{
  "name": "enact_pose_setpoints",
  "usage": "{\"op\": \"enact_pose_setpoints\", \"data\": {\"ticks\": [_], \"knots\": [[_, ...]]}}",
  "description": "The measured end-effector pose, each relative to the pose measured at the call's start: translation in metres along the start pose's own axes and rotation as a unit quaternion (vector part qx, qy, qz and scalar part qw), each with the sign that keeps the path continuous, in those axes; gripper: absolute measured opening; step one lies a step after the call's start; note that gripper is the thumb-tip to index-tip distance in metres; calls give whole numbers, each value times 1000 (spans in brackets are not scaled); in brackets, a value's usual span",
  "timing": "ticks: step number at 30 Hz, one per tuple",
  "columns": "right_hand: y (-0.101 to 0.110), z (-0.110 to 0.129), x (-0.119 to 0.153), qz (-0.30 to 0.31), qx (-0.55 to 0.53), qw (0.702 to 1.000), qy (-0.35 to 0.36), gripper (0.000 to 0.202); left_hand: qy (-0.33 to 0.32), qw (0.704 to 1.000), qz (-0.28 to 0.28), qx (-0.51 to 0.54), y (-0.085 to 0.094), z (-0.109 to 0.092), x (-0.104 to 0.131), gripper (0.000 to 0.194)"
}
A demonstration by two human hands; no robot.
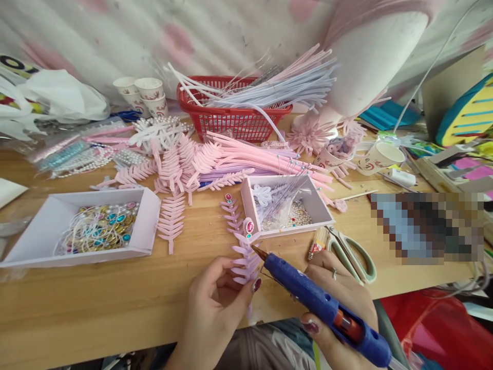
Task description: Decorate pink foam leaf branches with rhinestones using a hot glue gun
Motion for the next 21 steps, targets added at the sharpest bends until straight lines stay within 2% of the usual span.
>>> {"op": "enact_pose_setpoints", "data": {"ticks": [9, 16, 21], "knots": [[1, 10, -11, -17, 19, 1000, 16, 25, 1, 1000, 7, -12, 0, 2, -1, 16], [0, 5, -5, 2, 22, 1000, 17, 13, -6, 1000, 6, -7, 0, 1, -1, 14], [1, 2, -5, -15, 13, 1000, -1, 15, -9, 1000, 7, -12, 0, -1, -1, 14]]}}
Point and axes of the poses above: each hand's wrist, its own x-axis away from the middle knuckle, its own y-axis out of the back of the hand, z = x × y, the point moved 10 cm from there along -x, towards the middle knuckle, and after that the axes turned 5 degrees about -y, right-handed, at the moved point
